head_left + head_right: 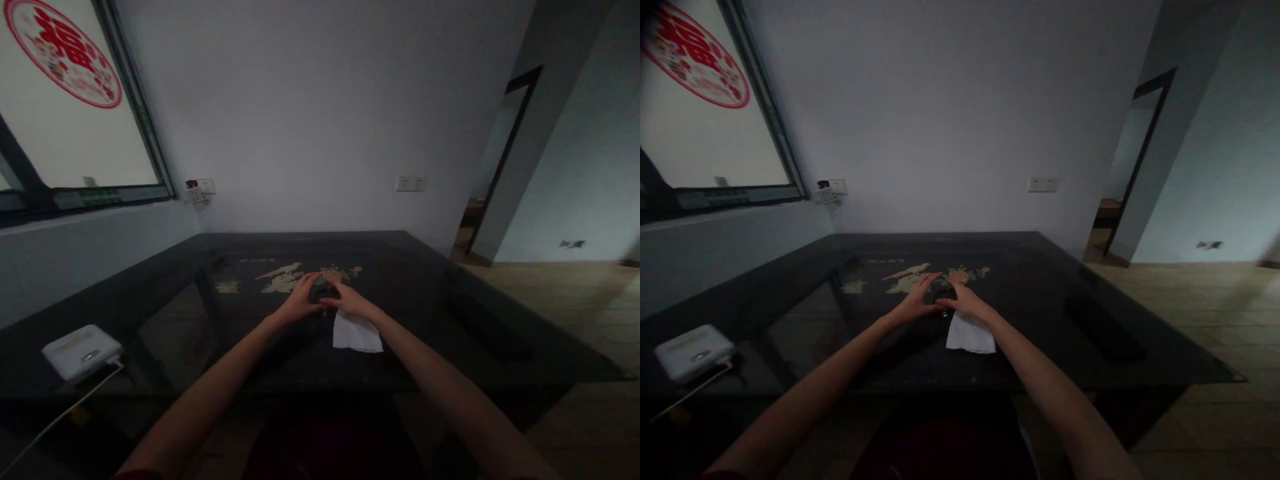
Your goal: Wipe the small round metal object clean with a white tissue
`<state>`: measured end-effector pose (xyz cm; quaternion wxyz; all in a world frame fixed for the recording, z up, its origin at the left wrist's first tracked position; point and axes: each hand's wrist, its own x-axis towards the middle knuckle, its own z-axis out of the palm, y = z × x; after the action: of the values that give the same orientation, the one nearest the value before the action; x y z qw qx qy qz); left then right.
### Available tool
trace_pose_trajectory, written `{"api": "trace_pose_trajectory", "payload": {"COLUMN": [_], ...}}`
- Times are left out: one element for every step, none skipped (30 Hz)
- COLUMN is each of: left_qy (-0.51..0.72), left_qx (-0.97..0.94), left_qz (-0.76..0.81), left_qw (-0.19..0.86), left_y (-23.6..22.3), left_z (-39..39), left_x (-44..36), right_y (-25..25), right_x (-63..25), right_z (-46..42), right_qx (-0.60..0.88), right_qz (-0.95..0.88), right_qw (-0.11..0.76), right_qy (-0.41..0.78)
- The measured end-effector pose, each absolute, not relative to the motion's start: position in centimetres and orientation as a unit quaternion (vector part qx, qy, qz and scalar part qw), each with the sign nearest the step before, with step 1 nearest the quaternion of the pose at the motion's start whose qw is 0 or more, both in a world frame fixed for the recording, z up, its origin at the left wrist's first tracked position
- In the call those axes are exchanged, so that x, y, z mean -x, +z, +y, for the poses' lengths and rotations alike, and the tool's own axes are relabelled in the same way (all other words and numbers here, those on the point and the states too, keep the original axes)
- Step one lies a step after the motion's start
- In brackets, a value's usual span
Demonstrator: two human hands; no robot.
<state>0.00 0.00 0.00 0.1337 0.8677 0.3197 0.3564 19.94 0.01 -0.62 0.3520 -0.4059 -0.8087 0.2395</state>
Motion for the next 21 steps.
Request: {"api": "trace_pose_trajectory", "payload": {"left_qy": [0.364, 0.362, 0.360, 0.360, 0.363, 0.368, 0.372, 0.377, 0.378, 0.373, 0.362, 0.346, 0.324, 0.299, 0.273, 0.249, 0.228, 0.212, 0.201, 0.194, 0.190], "left_qx": [-0.868, -0.876, -0.885, -0.894, -0.901, -0.904, -0.907, -0.908, -0.910, -0.914, -0.920, -0.927, -0.936, -0.946, -0.954, -0.961, -0.967, -0.971, -0.973, -0.974, -0.974], "left_qz": [0.316, 0.302, 0.281, 0.255, 0.234, 0.214, 0.195, 0.181, 0.169, 0.159, 0.151, 0.143, 0.136, 0.128, 0.122, 0.116, 0.112, 0.110, 0.110, 0.110, 0.111], "left_qw": [0.118, 0.104, 0.088, 0.072, 0.053, 0.036, 0.025, 0.017, 0.011, 0.008, 0.006, 0.005, 0.006, 0.008, 0.012, 0.016, 0.022, 0.028, 0.035, 0.043, 0.052], "left_y": [0.3, 0.7, 1.0, 1.3, 1.5, 1.7, 1.8, 1.9, 1.9, 1.8, 1.8, 1.6, 1.5, 1.4, 1.3, 1.1, 1.1, 1.0, 0.9, 0.9, 0.8], "left_z": [-0.4, -0.9, -1.4, -2.0, -2.6, -3.1, -3.6, -4.0, -4.4, -4.7, -4.9, -5.1, -5.3, -5.4, -5.6, -5.7, -5.8, -6.0, -6.1, -6.2, -6.3], "left_x": [0.1, 0.2, 0.1, 0.0, -0.2, -0.4, -0.7, -1.0, -1.2, -1.4, -1.6, -1.7, -1.8, -1.8, -1.8, -1.9, -1.9, -2.0, -2.1, -2.2, -2.4], "right_y": [-1.0, -1.3, -1.6, -1.9, -2.1, -2.3, -2.5, -2.7, -2.8, -2.8, -2.9, -2.9, -2.9, -2.9, -3.0, -3.0, -3.1, -3.2, -3.2, -3.3, -3.3], "right_x": [-19.8, -19.8, -19.9, -20.0, -20.2, -20.4, -20.5, -20.6, -20.7, -20.8, -20.8, -20.8, -20.8, -20.7, -20.6, -20.5, -20.3, -20.2, -20.0, -19.9, -19.8], "right_z": [0.3, 0.5, 0.7, 0.8, 1.0, 1.1, 1.2, 1.3, 1.4, 1.4, 1.4, 1.3, 1.3, 1.2, 1.1, 0.9, 0.9, 0.8, 0.7, 0.7, 0.7], "right_qx": [0.402, 0.395, 0.385, 0.375, 0.369, 0.367, 0.370, 0.375, 0.382, 0.391, 0.401, 0.412, 0.421, 0.428, 0.431, 0.431, 0.431, 0.433, 0.437, 0.443, 0.448], "right_qz": [-0.800, -0.792, -0.785, -0.779, -0.773, -0.765, -0.758, -0.752, -0.748, -0.746, -0.746, -0.747, -0.748, -0.750, -0.753, -0.757, -0.760, -0.760, -0.755, -0.748, -0.740], "right_qw": [0.362, 0.375, 0.387, 0.399, 0.407, 0.411, 0.409, 0.404, 0.398, 0.393, 0.390, 0.386, 0.381, 0.375, 0.369, 0.365, 0.366, 0.373, 0.383, 0.395, 0.407], "right_qy": [0.261, 0.278, 0.292, 0.305, 0.318, 0.332, 0.348, 0.361, 0.369, 0.368, 0.361, 0.352, 0.344, 0.338, 0.333, 0.328, 0.320, 0.311, 0.303, 0.297, 0.293]}}
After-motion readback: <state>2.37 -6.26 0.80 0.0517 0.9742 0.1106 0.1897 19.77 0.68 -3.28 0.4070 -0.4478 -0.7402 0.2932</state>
